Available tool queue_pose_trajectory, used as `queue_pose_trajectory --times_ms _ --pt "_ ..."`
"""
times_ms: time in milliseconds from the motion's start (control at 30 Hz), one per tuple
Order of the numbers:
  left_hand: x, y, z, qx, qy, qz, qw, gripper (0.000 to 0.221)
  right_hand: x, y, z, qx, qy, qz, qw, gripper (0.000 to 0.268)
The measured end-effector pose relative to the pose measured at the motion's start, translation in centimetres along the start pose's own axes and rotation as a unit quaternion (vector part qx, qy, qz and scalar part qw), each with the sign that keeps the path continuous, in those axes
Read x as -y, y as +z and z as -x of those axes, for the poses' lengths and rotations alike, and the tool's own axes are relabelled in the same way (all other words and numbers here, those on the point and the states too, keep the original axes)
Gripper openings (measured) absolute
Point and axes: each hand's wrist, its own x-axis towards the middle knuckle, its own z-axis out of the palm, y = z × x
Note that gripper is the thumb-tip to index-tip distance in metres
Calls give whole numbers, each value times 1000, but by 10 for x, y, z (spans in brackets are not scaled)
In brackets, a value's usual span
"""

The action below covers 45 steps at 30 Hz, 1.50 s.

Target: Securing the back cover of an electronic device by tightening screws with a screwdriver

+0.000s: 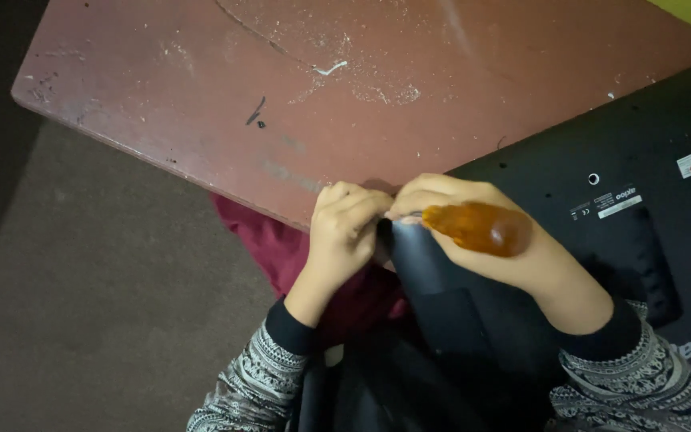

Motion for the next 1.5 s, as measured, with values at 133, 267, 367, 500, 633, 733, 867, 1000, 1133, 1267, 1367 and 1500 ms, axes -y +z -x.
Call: queue_pose_trajectory --times_ms 133,267,367,500,633,733,867,1000,1133,1267,1367,1500 --pt "-4 -16 -11 75 -44 79 993 19 -19 7 -2 -93 -53 158 982 19" --pt "-5 -5 -12 28 3 63 998 17 -42 19 -4 -176 -198 440 858 55" --pt "-6 5 -11 11 10 17 1000 17 -27 11 -5 -74 -101 384 915 40" --pt "-5 -3 -9 53 14 28 998 24 -4 -3 1 4 9 25 1000 22" --pt "-11 -7 -13 103 -24 32 994 17 -25 4 -1 -129 -123 202 963 27" --pt "-7 0 -9 48 -4 24 999 9 -35 9 -3 -146 -206 341 906 34" --pt "-2 5 -6 48 23 40 998 22 -23 -2 -4 -24 -175 145 973 20" --pt "-2 -7 -8 112 2 25 993 32 -75 20 7 -198 -249 402 859 31" --pt "-6 -10 -9 82 -40 60 994 13 -51 23 -4 -232 -251 349 872 34" --pt "-1 3 -3 -3 7 41 999 5 -31 21 -5 -154 -156 352 910 35" --pt "2 3 -3 -4 16 47 999 16 -29 5 -1 -71 -126 59 988 19" --pt "-6 -19 -18 40 25 41 998 26 -9 7 3 -99 -181 41 978 9"
